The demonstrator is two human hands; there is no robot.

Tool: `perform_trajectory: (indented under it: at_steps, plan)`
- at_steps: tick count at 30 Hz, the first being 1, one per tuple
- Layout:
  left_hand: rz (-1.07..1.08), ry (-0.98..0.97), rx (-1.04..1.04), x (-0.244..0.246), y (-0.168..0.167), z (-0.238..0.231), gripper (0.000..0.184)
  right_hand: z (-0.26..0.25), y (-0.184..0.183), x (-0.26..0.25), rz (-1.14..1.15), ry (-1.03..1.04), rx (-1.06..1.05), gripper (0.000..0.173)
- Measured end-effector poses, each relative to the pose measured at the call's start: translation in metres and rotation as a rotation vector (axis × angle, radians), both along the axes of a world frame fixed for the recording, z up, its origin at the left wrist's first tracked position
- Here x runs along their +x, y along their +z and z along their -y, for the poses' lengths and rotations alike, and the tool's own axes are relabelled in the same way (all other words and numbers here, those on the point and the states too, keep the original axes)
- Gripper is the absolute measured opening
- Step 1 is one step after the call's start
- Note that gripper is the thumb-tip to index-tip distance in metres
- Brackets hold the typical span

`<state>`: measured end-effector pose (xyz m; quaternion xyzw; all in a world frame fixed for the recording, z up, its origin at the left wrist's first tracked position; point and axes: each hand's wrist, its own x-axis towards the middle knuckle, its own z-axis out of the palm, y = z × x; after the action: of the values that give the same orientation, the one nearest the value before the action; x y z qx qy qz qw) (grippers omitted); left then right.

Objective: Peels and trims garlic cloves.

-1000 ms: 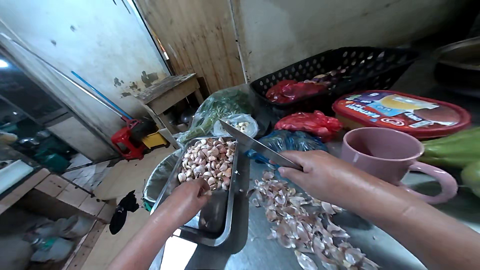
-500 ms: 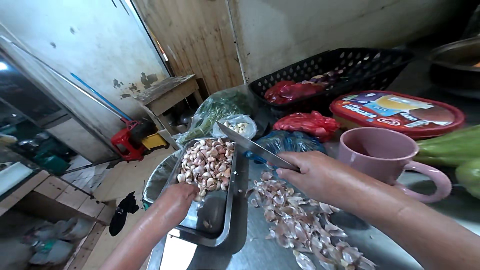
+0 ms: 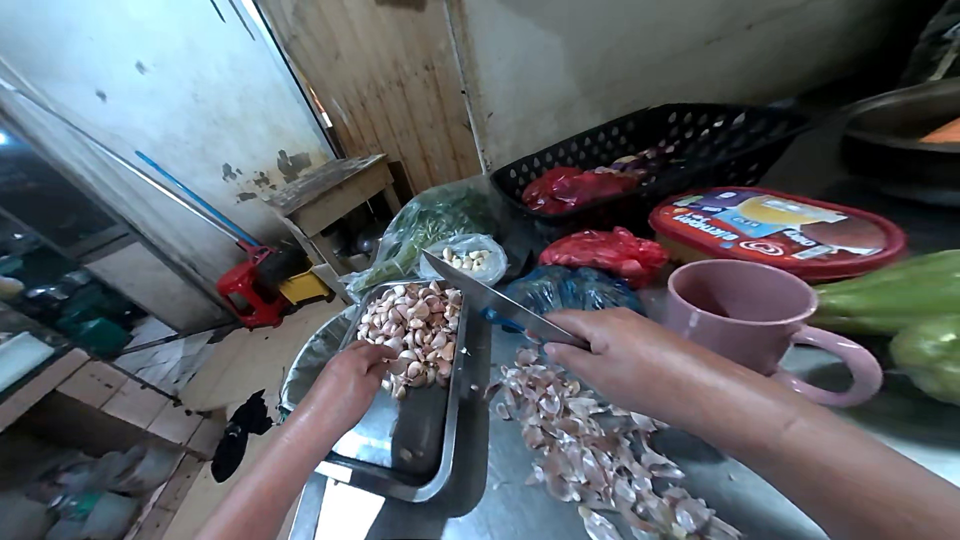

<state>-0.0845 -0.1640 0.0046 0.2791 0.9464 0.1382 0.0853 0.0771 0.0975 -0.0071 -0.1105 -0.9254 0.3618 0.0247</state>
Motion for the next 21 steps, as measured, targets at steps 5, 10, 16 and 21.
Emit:
perform_trajectory:
  at_steps: [5,10,16,21]
  plan:
    - [0.047,0.103,0.015,-0.002,-0.001,-0.003,0.027,0.0,-0.004,-0.001,-0.022,0.008,0.015,0.023]
    - [0.305,0.254,0.336,-0.004,0.001,-0.008,0.03,0.001,-0.004,-0.001,-0.028,0.008,0.027,0.023]
    - [0.582,0.04,0.595,0.025,0.01,-0.045,0.043,0.002,0.001,0.002,-0.029,0.015,0.0,0.025]
    - [0.656,-0.113,0.749,0.049,0.004,-0.076,0.055,0.005,0.007,0.007,-0.023,0.109,-0.242,0.024]
